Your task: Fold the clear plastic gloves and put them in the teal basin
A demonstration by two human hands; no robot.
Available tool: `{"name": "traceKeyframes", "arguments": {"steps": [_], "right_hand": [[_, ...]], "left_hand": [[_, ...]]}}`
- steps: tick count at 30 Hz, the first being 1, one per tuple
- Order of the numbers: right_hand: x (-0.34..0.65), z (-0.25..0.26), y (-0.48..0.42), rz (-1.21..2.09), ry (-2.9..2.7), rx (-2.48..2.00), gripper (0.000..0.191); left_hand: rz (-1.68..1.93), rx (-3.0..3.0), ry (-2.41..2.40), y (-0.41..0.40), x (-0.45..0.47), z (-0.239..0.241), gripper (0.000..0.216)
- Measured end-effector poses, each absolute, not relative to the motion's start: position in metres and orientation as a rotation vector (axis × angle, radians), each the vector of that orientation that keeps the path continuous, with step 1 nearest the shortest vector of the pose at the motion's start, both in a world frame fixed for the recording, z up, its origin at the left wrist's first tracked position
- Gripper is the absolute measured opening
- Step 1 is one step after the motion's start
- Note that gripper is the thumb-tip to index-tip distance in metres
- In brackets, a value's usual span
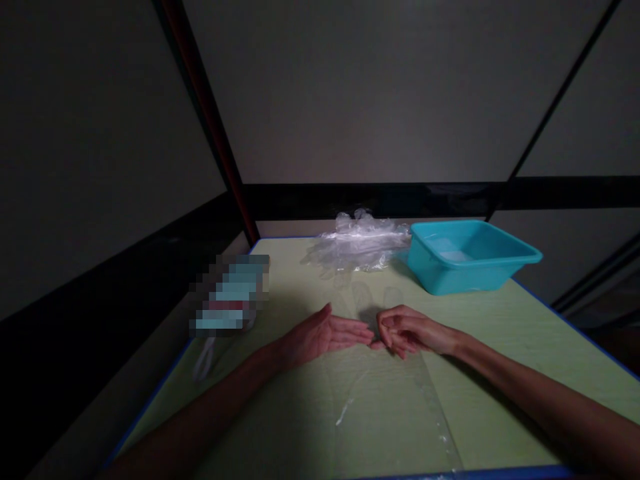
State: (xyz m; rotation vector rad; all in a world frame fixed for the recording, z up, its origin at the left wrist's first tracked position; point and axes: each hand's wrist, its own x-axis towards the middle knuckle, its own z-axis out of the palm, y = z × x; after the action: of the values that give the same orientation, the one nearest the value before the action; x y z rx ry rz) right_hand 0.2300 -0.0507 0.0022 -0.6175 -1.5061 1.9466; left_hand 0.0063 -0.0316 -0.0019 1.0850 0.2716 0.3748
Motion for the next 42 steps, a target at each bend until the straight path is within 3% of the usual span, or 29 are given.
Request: {"name": "traceKeyframes", "arguments": {"steps": [9, 19, 25, 42], "right_hand": [[0.242, 0.02, -0.06, 1.871, -1.124, -0.346, 0.032], [0.237, 0.005, -0.05, 1.973, -1.368, -0.473, 0.039], [0.236, 0.001, -0.05, 1.879, -1.589, -0.673, 0.044], [0.235, 0.0, -0.055, 1.736, -1.704, -0.709, 0.042]], "left_hand": [[0.55, 0.891, 0.224, -0.027, 0.012, 0.024, 0.084], [0.427, 0.889, 0.118, -0.028, 0.016, 0.007, 0.086], [0.378, 0.964, 0.204, -0.031, 0.019, 0.003, 0.089], [0.4, 0.924, 0.271, -0.031, 0.017, 0.003, 0.087]]}}
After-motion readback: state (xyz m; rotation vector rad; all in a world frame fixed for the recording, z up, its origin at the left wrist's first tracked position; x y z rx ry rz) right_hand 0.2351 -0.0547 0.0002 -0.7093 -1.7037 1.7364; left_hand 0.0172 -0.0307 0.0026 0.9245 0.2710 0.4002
